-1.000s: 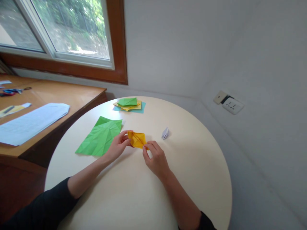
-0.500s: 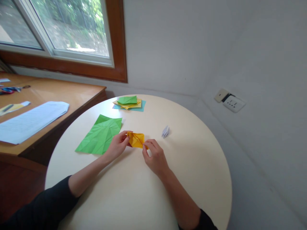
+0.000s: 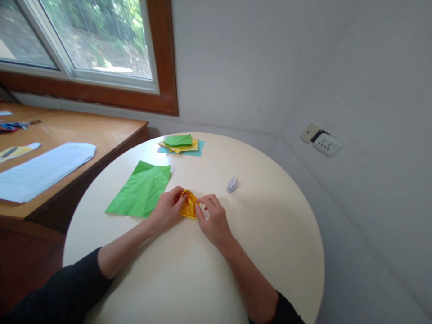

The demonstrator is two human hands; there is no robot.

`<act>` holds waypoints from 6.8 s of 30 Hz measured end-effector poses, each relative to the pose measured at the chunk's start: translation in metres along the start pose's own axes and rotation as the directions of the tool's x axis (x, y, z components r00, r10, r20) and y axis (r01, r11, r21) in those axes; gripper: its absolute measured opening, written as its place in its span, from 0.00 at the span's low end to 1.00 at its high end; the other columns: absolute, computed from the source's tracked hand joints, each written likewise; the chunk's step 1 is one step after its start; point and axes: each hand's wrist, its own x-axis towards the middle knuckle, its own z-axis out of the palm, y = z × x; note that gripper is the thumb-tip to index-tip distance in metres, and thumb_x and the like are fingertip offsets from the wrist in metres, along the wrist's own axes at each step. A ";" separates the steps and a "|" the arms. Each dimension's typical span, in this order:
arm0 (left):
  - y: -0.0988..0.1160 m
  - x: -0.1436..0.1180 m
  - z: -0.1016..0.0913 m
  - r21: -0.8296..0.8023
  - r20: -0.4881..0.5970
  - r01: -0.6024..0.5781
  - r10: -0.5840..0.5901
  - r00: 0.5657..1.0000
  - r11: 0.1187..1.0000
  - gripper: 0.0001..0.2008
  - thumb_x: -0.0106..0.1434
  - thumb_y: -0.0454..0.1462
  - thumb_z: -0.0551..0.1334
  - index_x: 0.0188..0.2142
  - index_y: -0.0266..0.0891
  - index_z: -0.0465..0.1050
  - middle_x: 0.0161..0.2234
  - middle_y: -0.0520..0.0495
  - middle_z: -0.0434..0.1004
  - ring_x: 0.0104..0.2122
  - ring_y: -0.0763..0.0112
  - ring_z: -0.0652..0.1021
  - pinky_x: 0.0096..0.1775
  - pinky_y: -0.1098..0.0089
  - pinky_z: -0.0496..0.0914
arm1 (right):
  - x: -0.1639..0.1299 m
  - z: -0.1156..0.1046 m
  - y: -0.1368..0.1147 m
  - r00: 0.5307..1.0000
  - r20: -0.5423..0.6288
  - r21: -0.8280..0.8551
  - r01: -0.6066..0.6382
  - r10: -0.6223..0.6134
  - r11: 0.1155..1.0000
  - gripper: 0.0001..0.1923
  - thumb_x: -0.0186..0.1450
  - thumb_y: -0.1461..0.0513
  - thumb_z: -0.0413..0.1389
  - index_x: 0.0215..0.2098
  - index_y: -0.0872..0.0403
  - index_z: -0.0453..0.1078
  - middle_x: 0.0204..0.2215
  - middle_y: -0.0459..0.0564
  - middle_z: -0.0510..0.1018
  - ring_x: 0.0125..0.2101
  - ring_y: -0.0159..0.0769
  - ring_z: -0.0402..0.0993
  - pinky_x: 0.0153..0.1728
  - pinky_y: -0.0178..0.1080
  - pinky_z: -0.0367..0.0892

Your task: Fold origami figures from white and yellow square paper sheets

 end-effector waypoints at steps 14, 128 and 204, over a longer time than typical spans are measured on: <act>0.006 -0.009 0.008 -0.062 0.070 -0.008 0.012 0.997 0.998 0.07 0.58 0.40 0.56 0.29 0.38 0.66 0.21 0.53 0.70 0.21 0.76 0.68 0.24 0.75 0.60 | 0.002 -0.001 -0.006 0.993 -0.016 0.134 -0.117 0.121 0.984 0.06 0.61 0.65 0.51 0.32 0.54 0.70 0.29 0.49 0.76 0.30 0.32 0.72 0.30 0.35 0.70; 0.012 -0.003 0.007 -0.667 0.529 0.588 -0.265 0.806 0.457 0.19 0.51 0.42 0.66 0.40 0.36 0.64 0.35 0.44 0.74 0.28 0.72 0.77 0.31 0.68 0.74 | -0.003 -0.004 0.010 0.970 0.231 -0.138 0.104 -0.070 0.985 0.05 0.62 0.67 0.50 0.30 0.53 0.66 0.28 0.49 0.72 0.32 0.36 0.67 0.33 0.39 0.67; 0.013 -0.007 0.000 -0.443 0.271 0.158 -0.037 0.962 0.883 0.13 0.58 0.46 0.56 0.31 0.37 0.67 0.27 0.52 0.69 0.27 0.73 0.69 0.30 0.75 0.64 | -0.005 -0.001 0.008 0.947 0.037 0.265 -0.318 0.320 0.910 0.11 0.64 0.58 0.47 0.34 0.55 0.70 0.29 0.48 0.75 0.30 0.34 0.71 0.32 0.36 0.68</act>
